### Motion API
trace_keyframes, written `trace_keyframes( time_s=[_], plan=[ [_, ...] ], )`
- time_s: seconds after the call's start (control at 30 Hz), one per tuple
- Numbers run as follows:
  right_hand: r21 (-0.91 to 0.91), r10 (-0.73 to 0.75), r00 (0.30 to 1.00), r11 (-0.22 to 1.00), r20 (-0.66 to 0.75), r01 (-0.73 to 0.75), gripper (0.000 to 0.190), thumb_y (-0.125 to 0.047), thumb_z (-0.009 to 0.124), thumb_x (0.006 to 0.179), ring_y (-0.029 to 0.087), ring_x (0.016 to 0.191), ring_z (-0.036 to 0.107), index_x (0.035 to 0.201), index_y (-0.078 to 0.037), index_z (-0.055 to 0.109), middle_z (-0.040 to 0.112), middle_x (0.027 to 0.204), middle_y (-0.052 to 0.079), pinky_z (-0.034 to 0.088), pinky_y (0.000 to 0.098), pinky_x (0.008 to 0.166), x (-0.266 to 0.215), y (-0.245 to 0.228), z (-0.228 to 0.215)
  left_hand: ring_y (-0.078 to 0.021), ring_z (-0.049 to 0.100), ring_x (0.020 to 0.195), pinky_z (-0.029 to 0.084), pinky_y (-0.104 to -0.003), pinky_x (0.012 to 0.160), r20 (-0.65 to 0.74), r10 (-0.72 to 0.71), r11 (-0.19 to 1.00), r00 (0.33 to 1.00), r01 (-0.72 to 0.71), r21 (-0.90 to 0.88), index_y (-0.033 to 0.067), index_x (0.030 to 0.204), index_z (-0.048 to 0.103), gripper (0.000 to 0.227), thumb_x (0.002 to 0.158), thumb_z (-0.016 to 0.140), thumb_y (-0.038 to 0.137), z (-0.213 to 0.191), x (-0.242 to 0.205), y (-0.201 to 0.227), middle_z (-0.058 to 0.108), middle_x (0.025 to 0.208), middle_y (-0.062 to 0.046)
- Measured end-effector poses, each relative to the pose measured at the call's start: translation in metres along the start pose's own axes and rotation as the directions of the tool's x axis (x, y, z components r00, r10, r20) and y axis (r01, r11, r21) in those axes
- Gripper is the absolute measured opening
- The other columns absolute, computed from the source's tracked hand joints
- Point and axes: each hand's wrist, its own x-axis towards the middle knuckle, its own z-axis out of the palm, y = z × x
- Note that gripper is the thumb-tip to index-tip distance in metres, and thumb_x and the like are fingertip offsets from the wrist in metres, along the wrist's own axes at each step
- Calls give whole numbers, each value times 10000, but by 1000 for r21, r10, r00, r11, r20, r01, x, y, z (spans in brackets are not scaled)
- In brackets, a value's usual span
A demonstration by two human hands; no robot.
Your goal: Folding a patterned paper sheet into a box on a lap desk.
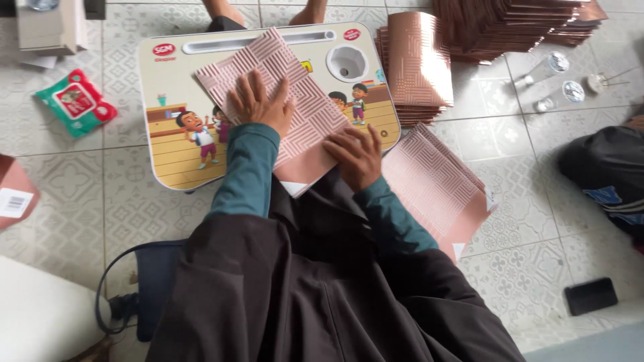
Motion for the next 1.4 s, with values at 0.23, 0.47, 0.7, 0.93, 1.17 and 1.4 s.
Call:
trace_keyframes(
  time_s=[0.23, 0.47, 0.7, 0.93, 1.17, 1.4],
  plan=[
    [371, -206, 977, 904, -62, 214, 207, -221, 612, 1053, 244, 971, 675, 979, -178, 800, 759, 993, 9, 371, 470, 1109, 75, 27, -135, -381, 558, 997, 473, -540, 911, 360, 391, 790, 847, -108, -604, 56, 1227, 523, 691, 984, 148, 582, -144, -151, 26, 516, 1102, -199],
    [315, -585, 742, 808, 329, 498, 80, -190, 733, 920, 192, 858, 598, 926, -144, 667, 648, 875, 11, 425, 491, 1085, 156, -50, -252, -403, 343, 1623, 399, -522, 1302, -234, 748, 304, 621, -634, -712, 217, 1660, 47, 1298, 693, 809, 628, -237, -257, 53, 70, 1750, -200],
    [566, -617, 749, 717, 242, 408, 103, -135, 764, 903, 197, 899, 597, 925, -109, 667, 617, 885, 24, 385, 527, 1171, 164, -77, -187, -379, 275, 1608, 285, -583, 1342, -277, 763, 363, 583, -742, -563, 181, 1513, 434, 762, 893, 748, 494, -249, -254, 43, 318, 1668, -98],
    [789, -353, 912, 612, 210, 56, 479, -286, 613, 951, 415, 1368, 583, 1330, 1, 559, 525, 1456, 227, 531, 513, 1171, 135, -138, -227, -393, 386, 1541, 371, -527, 1284, -330, 595, 633, 733, -681, -369, 96, 1525, 419, 839, 859, 764, 473, -244, -254, 28, 384, 1623, -159],
    [524, -308, 924, 838, 226, 151, 805, -349, 851, 900, 403, 1430, 557, 1472, 43, 441, 549, 1496, 236, 519, 491, 1202, 117, -152, -228, -343, 562, 1354, 386, -608, 1217, -377, 532, 770, 758, -619, -157, 37, 1311, 572, 728, 748, 900, 362, -268, -252, 37, 613, 1301, -83],
    [418, -430, 832, 867, 352, 271, 540, -290, 835, 817, 203, 761, 629, 1255, -51, 628, 654, 905, 42, 494, 355, 802, 144, -115, -216, -296, 583, 1205, 238, -596, 1236, -297, 589, 778, 752, -627, -44, 76, 1089, 617, 419, 769, 848, 214, -305, -237, 38, 660, 1026, -53]
  ],
)
